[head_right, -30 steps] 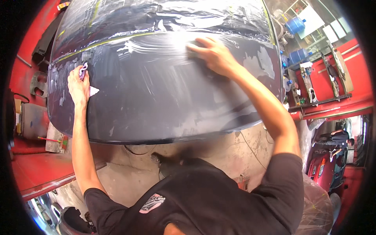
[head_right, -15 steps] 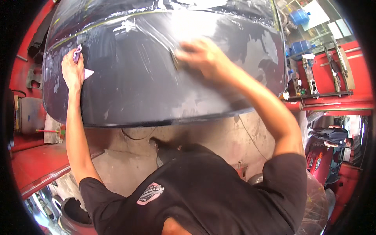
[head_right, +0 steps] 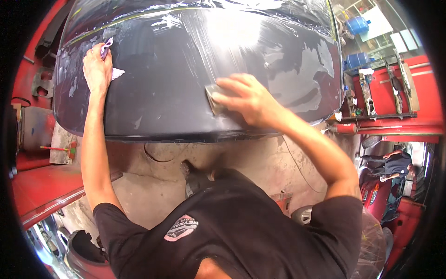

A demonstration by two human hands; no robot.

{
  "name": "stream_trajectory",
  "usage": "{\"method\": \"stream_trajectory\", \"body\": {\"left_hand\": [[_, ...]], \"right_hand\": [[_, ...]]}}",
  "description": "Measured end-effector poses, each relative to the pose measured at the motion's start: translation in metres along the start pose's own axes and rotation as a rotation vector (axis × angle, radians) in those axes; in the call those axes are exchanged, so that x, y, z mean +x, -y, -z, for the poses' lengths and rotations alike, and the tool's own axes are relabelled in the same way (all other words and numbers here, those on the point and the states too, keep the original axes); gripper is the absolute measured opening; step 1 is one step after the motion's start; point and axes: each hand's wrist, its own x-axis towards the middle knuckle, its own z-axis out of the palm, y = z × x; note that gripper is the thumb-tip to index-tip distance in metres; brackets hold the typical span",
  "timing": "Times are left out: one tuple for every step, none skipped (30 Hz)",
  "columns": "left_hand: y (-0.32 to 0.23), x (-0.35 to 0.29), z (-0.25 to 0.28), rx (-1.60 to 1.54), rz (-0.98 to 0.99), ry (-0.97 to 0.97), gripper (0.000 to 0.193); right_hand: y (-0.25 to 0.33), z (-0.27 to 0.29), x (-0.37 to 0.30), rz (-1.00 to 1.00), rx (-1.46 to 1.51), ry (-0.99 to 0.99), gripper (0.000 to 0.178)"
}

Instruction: The person sands the surface of a dark-colored vehicle trunk using a sanding block and a cloth, moving the block across the panel and wiping it down between passes.

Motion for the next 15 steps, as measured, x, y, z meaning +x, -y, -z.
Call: {"method": "stream_trajectory", "body": {"left_hand": [[0.002, -0.003, 0.000, -0.002, 0.001, -0.007, 0.032], [0.000, -0.002, -0.001, -0.013, -0.003, -0.016, 0.033], [-0.008, 0.003, -0.005, -0.037, -0.017, -0.022, 0.033], [-0.014, 0.004, -0.010, -0.060, -0.034, -0.029, 0.033], [-0.022, 0.012, -0.018, -0.126, -0.069, -0.039, 0.033], [-0.011, 0.008, -0.019, -0.164, -0.083, -0.032, 0.032], [-0.003, 0.006, -0.021, -0.135, -0.052, -0.007, 0.034], [0.002, 0.003, -0.020, -0.120, -0.052, -0.010, 0.035], [0.008, -0.002, -0.016, -0.107, -0.031, 0.019, 0.036], [0.015, -0.006, -0.011, -0.095, -0.010, 0.048, 0.036], [0.020, -0.009, -0.005, -0.095, -0.008, 0.042, 0.036], [0.012, -0.007, -0.008, -0.081, -0.016, 0.033, 0.039], [0.007, -0.003, -0.009, -0.058, -0.024, 0.023, 0.041], [0.002, -0.002, -0.010, -0.075, -0.043, 0.021, 0.041], [-0.001, -0.001, -0.010, -0.076, -0.042, -0.003, 0.044]], "right_hand": [[-0.013, -0.006, 0.025, 0.015, -0.022, -0.025, 0.054], [-0.039, -0.014, 0.051, -0.022, -0.131, -0.013, 0.053], [-0.069, -0.018, 0.082, -0.111, -0.156, -0.066, 0.053], [-0.084, -0.017, 0.115, -0.176, -0.284, -0.115, 0.056], [-0.114, -0.022, 0.127, -0.075, -0.308, -0.233, 0.056], [-0.093, -0.030, 0.139, -0.204, -0.276, -0.176, 0.050], [-0.081, -0.032, 0.136, -0.202, -0.260, -0.174, 0.050], [-0.068, -0.037, 0.127, -0.204, -0.242, -0.169, 0.050], [-0.046, -0.041, 0.109, -0.185, -0.227, -0.148, 0.050], [-0.018, -0.039, 0.080, -0.167, -0.213, -0.126, 0.051], [0.009, -0.035, 0.054, -0.158, -0.146, -0.118, 0.052], [0.028, -0.025, 0.024, -0.170, -0.096, -0.110, 0.052], [0.042, -0.017, 0.002, -0.216, -0.068, -0.080, 0.051], [0.053, -0.011, -0.011, -0.269, -0.041, -0.053, 0.049], [0.049, -0.007, -0.012, -0.271, -0.026, -0.002, 0.051]]}}
